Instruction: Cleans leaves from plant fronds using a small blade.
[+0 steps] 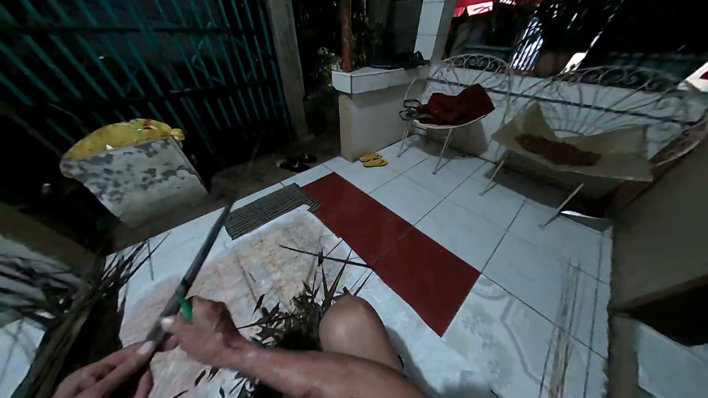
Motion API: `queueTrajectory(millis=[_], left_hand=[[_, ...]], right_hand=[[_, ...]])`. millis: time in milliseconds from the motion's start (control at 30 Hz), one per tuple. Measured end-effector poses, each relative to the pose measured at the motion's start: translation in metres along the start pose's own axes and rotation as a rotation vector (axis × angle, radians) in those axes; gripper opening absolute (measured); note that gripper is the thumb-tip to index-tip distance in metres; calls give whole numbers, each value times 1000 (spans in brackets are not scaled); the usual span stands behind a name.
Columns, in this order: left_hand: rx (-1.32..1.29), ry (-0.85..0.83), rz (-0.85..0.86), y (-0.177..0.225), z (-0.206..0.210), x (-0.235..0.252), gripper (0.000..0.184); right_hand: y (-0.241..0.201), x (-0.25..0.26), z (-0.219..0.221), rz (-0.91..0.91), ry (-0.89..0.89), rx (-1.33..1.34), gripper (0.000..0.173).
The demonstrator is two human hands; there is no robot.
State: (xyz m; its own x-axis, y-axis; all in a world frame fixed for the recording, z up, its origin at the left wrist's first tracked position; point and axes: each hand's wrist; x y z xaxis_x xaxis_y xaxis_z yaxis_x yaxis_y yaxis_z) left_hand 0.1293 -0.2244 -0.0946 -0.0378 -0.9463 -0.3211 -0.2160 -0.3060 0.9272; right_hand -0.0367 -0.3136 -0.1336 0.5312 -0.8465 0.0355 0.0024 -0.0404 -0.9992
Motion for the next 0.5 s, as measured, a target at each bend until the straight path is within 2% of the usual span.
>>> queueTrajectory(millis=[133,233,333,500], left_hand=[[138,120,-2,2,18,-1,32],[234,98,-23,7,24,-6,34],[142,28,9,1,23,-2,38],[-10,-34,24,-11,17,8,42]], right_hand=[[1,5,-26,41,54,-72,33],[4,17,-38,114,82,-151,34],[16,16,-37,91,78,-115,36],[21,3,-15,70,4,-133,30]])
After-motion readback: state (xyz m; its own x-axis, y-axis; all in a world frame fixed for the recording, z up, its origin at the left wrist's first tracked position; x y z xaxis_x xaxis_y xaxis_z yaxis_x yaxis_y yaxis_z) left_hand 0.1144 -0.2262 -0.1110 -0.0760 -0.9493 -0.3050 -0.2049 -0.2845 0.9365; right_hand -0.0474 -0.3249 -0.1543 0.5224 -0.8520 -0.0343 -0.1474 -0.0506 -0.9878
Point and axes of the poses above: each hand's wrist, its own x-axis towards the middle knuckle, its own z-axis out of the palm, y = z × x, and after that the axes turned 2 degrees about -y, right-handed
